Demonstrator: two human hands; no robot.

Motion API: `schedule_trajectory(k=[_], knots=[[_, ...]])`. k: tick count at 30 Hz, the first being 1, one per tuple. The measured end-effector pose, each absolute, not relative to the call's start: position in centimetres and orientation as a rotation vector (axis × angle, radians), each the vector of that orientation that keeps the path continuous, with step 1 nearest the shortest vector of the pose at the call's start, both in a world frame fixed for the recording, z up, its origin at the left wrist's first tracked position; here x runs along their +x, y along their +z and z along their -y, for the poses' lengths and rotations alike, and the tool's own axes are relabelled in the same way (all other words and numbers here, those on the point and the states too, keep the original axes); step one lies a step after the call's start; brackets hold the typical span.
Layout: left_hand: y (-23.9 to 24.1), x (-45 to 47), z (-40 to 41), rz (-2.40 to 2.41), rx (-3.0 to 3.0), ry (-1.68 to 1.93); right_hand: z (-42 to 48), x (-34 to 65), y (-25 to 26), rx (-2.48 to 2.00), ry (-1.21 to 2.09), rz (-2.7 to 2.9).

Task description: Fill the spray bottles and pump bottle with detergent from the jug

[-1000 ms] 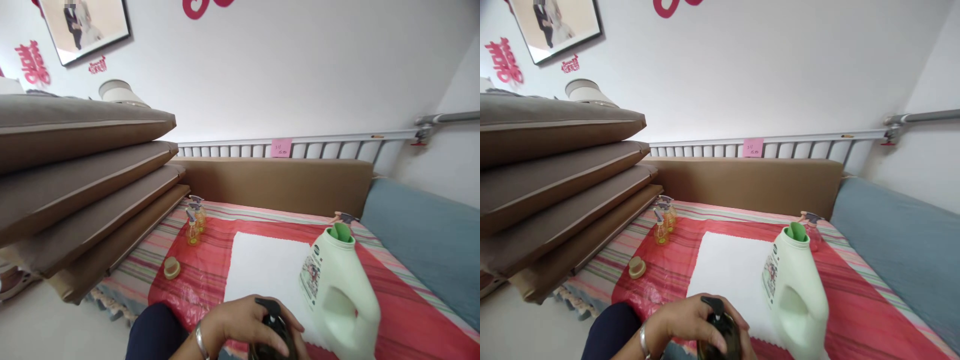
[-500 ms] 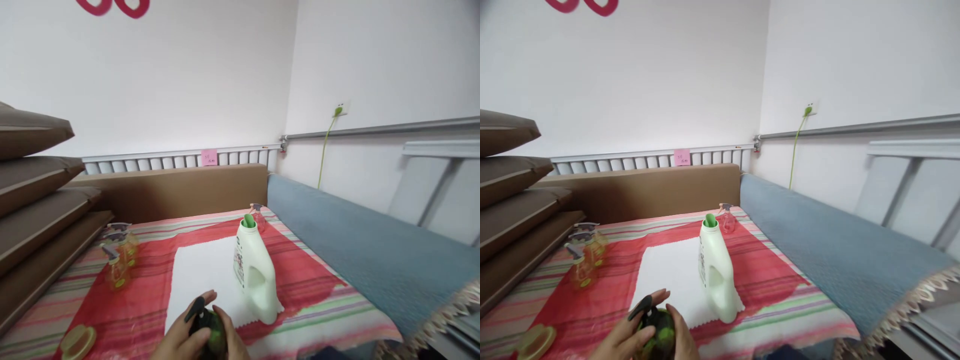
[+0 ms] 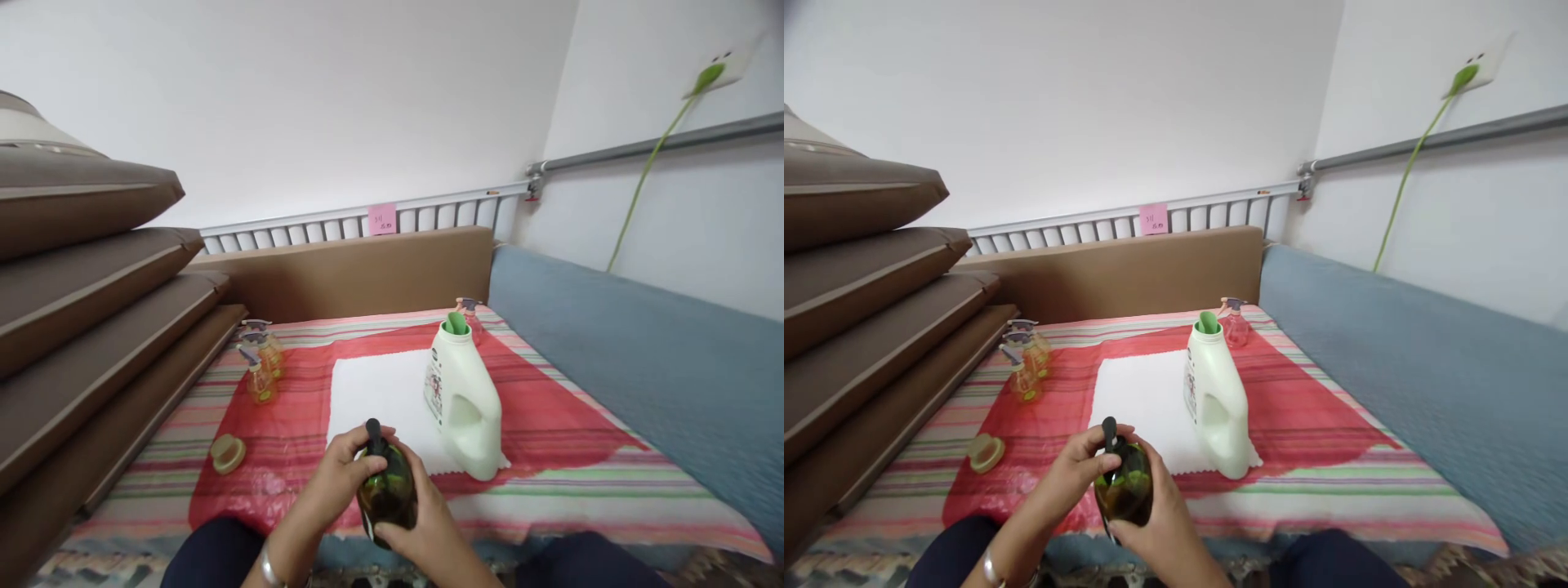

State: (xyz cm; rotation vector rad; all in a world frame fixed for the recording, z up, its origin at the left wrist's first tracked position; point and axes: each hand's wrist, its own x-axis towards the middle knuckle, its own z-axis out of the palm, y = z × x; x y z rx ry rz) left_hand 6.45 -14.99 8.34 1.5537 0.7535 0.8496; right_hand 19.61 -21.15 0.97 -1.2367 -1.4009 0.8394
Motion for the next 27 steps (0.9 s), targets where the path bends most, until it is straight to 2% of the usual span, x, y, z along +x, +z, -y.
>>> schedule_trajectory(k=[5,11,16,22,27], knots=[[7.7,7.5,15.3,-1.038,1.53,1.117,21.0,19.3,1.1,-1.278,0.865,1.321],[8.1,6.4,15.0,-0.705,1.524,0.836,21.2,19.6,1.5,-1.246,0.854,1.403],[7.6,7.4,15.2,-1.002,1.549,1.138,20.8,19.3,1.3,-1.332,0.82,1.35],[8.1,6.4,14.7,-0.738,1.536,0.858,20.3,19.7,0.0,-1.344,0.781,1.405],[7.4,7.0,14.4,-1.074,1.61,1.185,20.1,19.6,-0.3,-1.349,0.735,1.398]])
